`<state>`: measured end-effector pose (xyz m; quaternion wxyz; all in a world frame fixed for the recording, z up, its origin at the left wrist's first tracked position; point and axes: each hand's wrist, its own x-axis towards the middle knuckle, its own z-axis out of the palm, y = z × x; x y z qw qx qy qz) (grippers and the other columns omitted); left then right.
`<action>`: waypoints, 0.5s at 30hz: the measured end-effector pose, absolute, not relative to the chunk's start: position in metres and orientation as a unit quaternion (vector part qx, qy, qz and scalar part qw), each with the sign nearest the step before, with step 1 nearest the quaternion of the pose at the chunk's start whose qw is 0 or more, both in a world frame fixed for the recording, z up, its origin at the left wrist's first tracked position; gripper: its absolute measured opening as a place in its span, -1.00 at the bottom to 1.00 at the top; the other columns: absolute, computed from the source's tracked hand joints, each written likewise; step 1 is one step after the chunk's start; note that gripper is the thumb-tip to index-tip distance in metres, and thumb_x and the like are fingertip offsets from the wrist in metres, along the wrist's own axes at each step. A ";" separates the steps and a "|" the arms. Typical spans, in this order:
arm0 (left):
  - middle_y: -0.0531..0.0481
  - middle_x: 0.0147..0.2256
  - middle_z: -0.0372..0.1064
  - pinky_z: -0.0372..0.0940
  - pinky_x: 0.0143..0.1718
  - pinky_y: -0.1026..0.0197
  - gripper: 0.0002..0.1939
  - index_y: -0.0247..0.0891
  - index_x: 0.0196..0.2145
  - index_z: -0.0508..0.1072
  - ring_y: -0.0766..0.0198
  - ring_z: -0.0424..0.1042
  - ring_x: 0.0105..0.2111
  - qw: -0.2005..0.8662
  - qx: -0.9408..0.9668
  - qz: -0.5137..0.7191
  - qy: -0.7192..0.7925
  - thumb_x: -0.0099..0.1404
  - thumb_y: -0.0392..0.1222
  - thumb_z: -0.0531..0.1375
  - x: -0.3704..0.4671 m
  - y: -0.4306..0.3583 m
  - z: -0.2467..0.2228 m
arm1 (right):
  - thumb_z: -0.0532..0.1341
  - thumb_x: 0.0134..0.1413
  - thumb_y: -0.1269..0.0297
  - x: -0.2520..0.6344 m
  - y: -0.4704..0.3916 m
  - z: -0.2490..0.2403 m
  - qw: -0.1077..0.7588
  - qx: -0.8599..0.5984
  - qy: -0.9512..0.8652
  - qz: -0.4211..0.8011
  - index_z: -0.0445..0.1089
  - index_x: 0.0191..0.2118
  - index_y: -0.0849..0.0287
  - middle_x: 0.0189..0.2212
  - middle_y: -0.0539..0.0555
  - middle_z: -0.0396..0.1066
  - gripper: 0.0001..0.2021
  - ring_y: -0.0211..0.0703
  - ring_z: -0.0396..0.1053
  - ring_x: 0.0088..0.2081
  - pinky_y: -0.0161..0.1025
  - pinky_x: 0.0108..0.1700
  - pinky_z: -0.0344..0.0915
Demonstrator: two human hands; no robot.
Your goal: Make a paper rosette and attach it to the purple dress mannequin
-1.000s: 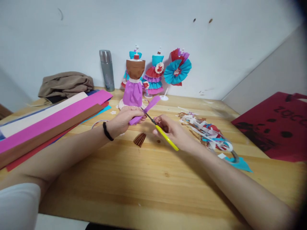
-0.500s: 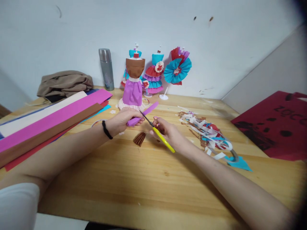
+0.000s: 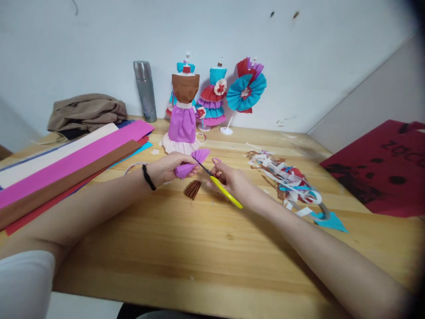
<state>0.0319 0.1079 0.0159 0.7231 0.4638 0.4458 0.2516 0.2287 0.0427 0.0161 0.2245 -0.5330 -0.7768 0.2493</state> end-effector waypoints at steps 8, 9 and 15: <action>0.01 -0.60 0.32 0.17 -0.53 0.35 -0.77 -0.33 -0.65 0.38 0.43 0.27 -0.59 0.632 0.580 0.298 0.418 0.10 -0.33 0.30 0.025 0.107 0.032 | 0.23 0.08 0.15 0.247 0.039 0.043 0.048 -0.579 -0.805 0.121 0.43 -0.24 0.17 -0.41 0.12 0.52 -0.79 -0.12 0.39 -0.44 -0.28 -0.43 0.08; 0.01 -0.60 0.32 0.18 -0.52 0.34 -0.76 -0.32 -0.66 0.37 0.43 0.26 -0.58 0.625 0.593 0.308 0.403 0.09 -0.31 0.30 0.025 0.106 0.033 | 0.20 0.09 0.17 0.252 0.039 0.046 0.034 -0.587 -0.803 0.096 0.45 -0.21 0.17 -0.37 0.16 0.54 -0.78 -0.08 0.43 -0.41 -0.26 -0.42 0.10; 0.06 -0.58 0.33 0.14 -0.52 0.34 -0.82 -0.30 -0.61 0.43 0.43 0.21 -0.56 0.515 0.684 0.349 0.382 0.08 -0.21 0.29 0.032 0.093 0.039 | 0.11 0.10 0.32 0.266 0.044 0.055 -0.077 -0.674 -0.734 -0.029 0.48 -0.12 0.34 -0.24 0.41 0.55 -0.69 0.18 0.51 -0.22 -0.15 -0.36 0.20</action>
